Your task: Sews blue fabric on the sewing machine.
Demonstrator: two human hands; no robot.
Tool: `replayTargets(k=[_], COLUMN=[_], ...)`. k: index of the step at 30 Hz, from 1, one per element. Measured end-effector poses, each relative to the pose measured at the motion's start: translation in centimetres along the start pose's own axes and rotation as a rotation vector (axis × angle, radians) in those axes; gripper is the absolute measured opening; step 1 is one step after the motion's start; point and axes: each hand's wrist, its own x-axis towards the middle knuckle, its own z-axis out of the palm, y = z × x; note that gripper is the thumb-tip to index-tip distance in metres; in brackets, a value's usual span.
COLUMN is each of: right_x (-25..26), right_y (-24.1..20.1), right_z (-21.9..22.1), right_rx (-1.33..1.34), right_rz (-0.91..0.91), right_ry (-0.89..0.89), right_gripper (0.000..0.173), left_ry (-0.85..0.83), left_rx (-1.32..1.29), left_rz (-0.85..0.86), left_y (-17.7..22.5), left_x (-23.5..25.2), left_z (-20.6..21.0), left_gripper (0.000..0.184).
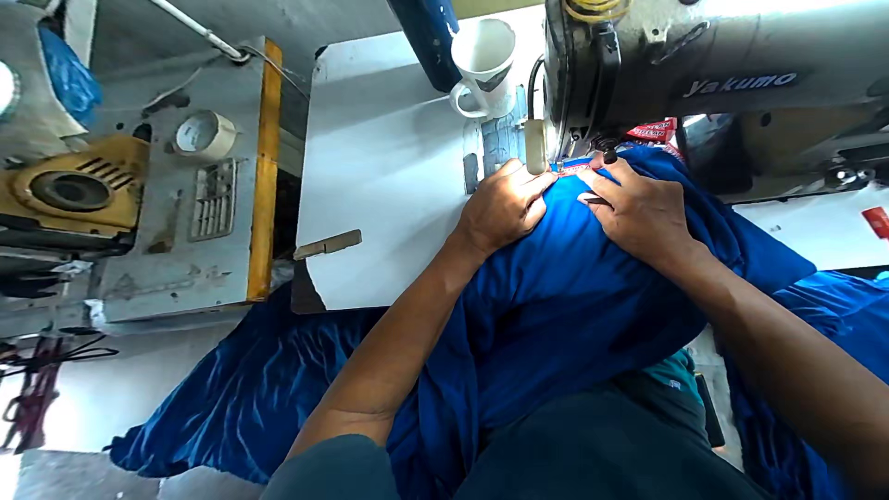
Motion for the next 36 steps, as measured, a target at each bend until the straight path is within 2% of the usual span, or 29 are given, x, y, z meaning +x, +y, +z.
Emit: replayTargets(k=[8,23,36], right_x=[0.04,-0.37,-0.4], right_y=[0.0,0.01,0.05], right_z=[-0.12,-0.12,-0.1], right_rx=[0.019,0.044,0.042], right_rz=[0.01,0.014,0.009], right_ry=[-0.002,-0.008,-0.004], right_gripper=[0.036,0.035,0.035], left_ry=[0.006,-0.014,-0.02], left_rx=[-0.002,0.048,0.059], left_rz=[-0.039,0.031,0.014], left_y=[0.26,0.29,0.6], left_x=[0.04,-0.08,0.07], left_z=[-0.18,0.08,-0.09], left_gripper=[0.038,0.037,0.039])
